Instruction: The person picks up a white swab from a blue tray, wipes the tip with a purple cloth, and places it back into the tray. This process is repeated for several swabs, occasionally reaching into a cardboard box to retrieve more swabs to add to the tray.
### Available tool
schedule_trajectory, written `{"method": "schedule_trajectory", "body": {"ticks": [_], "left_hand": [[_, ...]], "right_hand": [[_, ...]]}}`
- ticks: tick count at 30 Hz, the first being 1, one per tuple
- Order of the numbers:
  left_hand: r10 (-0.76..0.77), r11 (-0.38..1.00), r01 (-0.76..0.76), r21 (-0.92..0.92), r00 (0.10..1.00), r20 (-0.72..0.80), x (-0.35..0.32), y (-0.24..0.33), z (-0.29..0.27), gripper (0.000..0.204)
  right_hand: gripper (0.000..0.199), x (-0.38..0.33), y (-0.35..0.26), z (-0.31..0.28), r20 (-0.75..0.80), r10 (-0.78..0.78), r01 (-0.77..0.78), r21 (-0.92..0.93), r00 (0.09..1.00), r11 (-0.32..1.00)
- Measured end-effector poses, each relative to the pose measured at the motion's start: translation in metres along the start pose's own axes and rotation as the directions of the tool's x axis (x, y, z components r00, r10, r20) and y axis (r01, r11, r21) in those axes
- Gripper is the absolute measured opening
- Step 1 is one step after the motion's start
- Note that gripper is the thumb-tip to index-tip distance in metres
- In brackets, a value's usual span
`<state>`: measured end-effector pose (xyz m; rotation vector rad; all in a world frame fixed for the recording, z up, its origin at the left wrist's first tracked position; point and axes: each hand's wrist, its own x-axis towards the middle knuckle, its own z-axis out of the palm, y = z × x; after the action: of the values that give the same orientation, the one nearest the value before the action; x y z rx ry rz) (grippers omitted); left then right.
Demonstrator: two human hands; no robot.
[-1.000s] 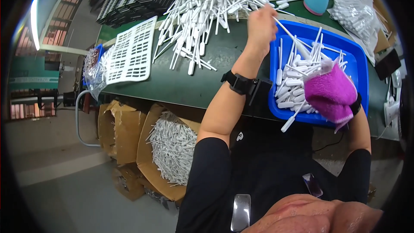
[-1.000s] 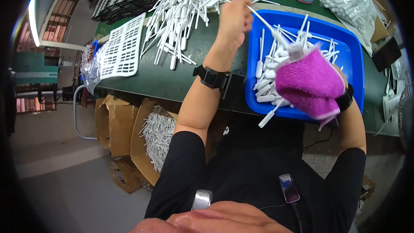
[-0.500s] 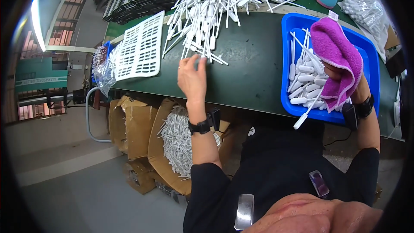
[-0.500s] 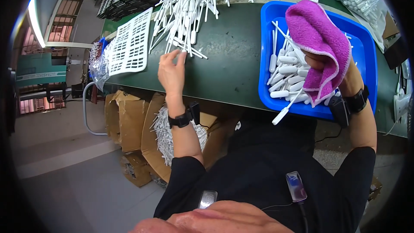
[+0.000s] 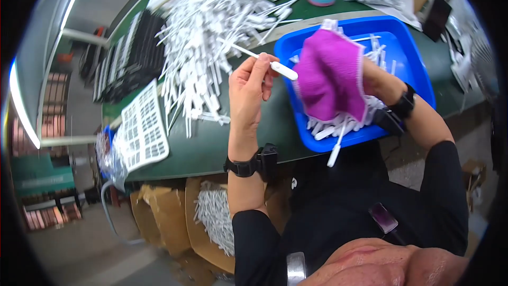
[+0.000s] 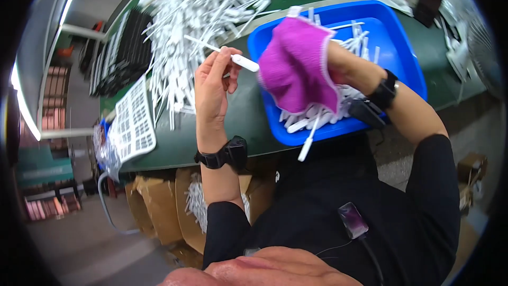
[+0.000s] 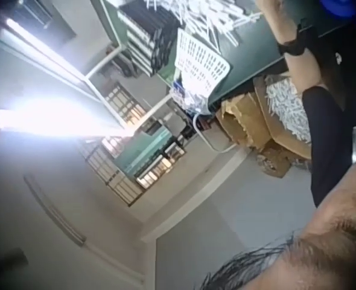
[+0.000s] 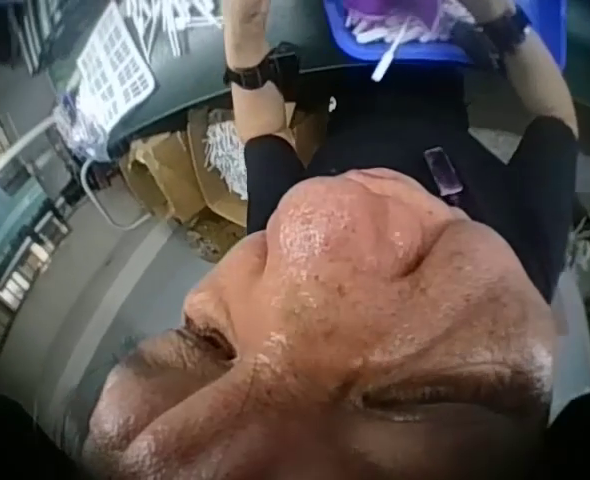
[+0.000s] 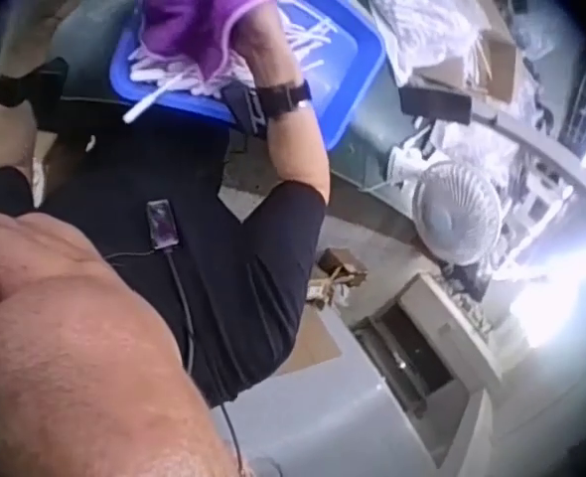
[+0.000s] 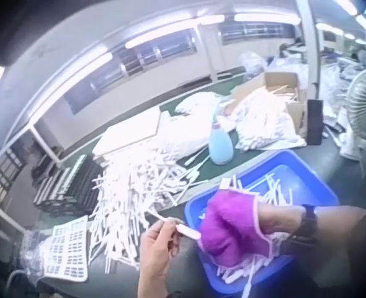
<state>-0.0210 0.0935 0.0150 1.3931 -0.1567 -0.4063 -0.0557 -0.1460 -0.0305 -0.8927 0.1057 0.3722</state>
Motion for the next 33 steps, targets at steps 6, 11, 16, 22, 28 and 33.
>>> {"method": "schedule_trajectory", "body": {"ticks": [6, 11, 16, 22, 28, 33], "left_hand": [[0.335, 0.936, -0.339, 0.093, 0.940, 0.056, 0.040, -0.037, 0.069, 0.021], [0.235, 0.956, -0.227, -0.186, 0.972, 0.022, 0.044, -0.048, 0.073, 0.021], [0.122, 0.951, -0.109, -0.289, 0.992, 0.026, 0.047, -0.057, 0.062, 0.021], [0.120, 0.949, -0.094, -0.301, 0.990, 0.069, 0.046, -0.055, 0.058, 0.020], [0.137, 0.965, -0.112, -0.237, 0.986, 0.092, 0.043, -0.053, 0.062, 0.021], [0.116, 0.968, -0.094, -0.232, 0.990, 0.084, 0.043, -0.055, 0.057, 0.022]], "right_hand": [[0.042, -0.008, -0.019, 0.015, 0.079, 0.005, 0.000, -0.063, 0.997, 0.998], [0.043, -0.012, -0.012, 0.013, 0.002, 0.016, -0.016, -0.146, 1.000, 0.989], [0.046, -0.013, -0.009, 0.006, -0.002, 0.050, -0.048, -0.282, 0.999, 0.958], [0.048, -0.014, -0.008, 0.006, -0.025, 0.125, -0.128, -0.237, 0.992, 0.963], [0.041, -0.014, -0.001, 0.005, -0.090, 0.064, -0.081, -0.212, 0.994, 0.974], [0.043, -0.014, -0.006, 0.009, -0.057, 0.111, -0.120, -0.193, 0.992, 0.974]]}}
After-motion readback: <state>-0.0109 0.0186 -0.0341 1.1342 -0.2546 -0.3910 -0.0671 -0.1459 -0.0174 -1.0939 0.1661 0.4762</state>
